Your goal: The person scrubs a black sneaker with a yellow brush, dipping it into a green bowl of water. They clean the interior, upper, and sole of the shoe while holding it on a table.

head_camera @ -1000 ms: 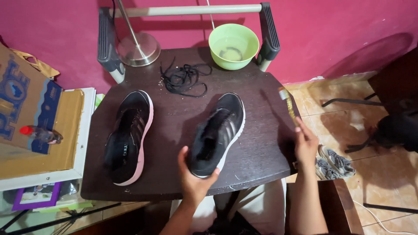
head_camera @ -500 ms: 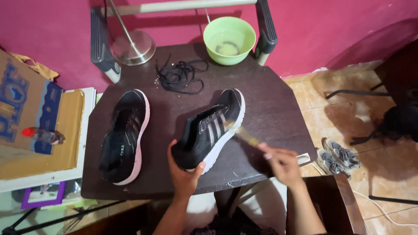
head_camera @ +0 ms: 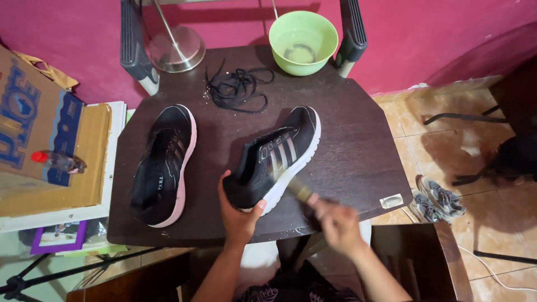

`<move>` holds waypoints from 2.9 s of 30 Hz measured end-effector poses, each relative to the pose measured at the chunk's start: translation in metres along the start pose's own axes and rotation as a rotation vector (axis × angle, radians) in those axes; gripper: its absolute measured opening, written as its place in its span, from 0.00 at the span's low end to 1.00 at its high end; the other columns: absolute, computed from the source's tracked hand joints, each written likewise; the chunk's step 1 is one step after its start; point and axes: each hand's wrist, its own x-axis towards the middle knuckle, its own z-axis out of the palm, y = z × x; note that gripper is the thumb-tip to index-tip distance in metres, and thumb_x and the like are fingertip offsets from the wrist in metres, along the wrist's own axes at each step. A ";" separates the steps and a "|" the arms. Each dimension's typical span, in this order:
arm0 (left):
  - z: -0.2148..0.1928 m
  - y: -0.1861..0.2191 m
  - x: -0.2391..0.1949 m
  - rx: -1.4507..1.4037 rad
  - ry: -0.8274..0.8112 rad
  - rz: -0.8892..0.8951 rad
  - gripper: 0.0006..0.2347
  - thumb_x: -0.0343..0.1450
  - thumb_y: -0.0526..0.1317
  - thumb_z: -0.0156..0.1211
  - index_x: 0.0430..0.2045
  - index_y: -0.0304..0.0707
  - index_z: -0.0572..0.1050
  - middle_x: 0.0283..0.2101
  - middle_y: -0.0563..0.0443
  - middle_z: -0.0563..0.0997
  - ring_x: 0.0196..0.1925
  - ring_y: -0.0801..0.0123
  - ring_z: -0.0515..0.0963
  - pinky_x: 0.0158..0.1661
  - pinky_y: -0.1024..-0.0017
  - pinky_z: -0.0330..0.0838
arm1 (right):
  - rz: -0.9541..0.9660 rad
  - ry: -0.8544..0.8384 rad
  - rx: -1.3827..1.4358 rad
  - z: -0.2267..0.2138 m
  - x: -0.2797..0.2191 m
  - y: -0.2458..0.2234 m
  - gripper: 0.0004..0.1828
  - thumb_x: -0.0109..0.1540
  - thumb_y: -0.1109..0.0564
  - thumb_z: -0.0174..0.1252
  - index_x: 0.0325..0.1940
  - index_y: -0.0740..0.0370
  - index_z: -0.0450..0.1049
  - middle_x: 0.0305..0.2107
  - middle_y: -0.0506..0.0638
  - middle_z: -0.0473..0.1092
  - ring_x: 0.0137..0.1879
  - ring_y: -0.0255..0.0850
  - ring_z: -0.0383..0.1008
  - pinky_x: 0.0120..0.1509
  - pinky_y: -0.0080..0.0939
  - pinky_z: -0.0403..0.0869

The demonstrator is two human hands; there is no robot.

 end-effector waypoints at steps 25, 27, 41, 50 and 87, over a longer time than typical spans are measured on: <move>0.000 0.005 0.005 -0.079 -0.053 0.019 0.46 0.55 0.45 0.82 0.69 0.38 0.60 0.63 0.38 0.71 0.68 0.61 0.70 0.72 0.63 0.50 | 0.177 0.221 -0.347 -0.036 0.020 0.042 0.20 0.61 0.70 0.60 0.55 0.57 0.81 0.46 0.58 0.79 0.53 0.55 0.78 0.56 0.51 0.77; 0.000 0.008 0.005 -0.083 -0.067 0.018 0.45 0.56 0.43 0.82 0.69 0.36 0.60 0.62 0.38 0.71 0.67 0.61 0.70 0.71 0.62 0.50 | 0.203 0.281 -0.204 -0.038 0.027 0.035 0.16 0.65 0.70 0.56 0.55 0.63 0.79 0.49 0.61 0.77 0.59 0.57 0.74 0.60 0.52 0.75; -0.004 0.007 0.009 -0.084 -0.050 -0.046 0.48 0.53 0.38 0.82 0.71 0.40 0.58 0.69 0.37 0.66 0.71 0.56 0.66 0.71 0.60 0.54 | -0.030 -0.065 -0.012 -0.002 0.020 0.026 0.11 0.60 0.63 0.57 0.25 0.61 0.81 0.37 0.55 0.83 0.39 0.48 0.85 0.41 0.42 0.81; -0.004 0.011 0.007 0.064 -0.030 -0.020 0.47 0.53 0.42 0.81 0.70 0.42 0.60 0.67 0.37 0.70 0.70 0.52 0.69 0.69 0.57 0.60 | -0.048 -0.179 0.044 -0.014 0.029 0.022 0.09 0.63 0.65 0.53 0.37 0.64 0.79 0.43 0.56 0.82 0.34 0.53 0.84 0.35 0.46 0.79; -0.005 -0.022 0.012 -0.268 -0.114 0.107 0.57 0.46 0.42 0.86 0.72 0.33 0.53 0.64 0.34 0.72 0.67 0.58 0.70 0.67 0.59 0.64 | -0.074 -0.340 0.113 -0.001 0.036 -0.006 0.13 0.62 0.62 0.54 0.40 0.58 0.85 0.15 0.52 0.73 0.15 0.47 0.69 0.23 0.40 0.70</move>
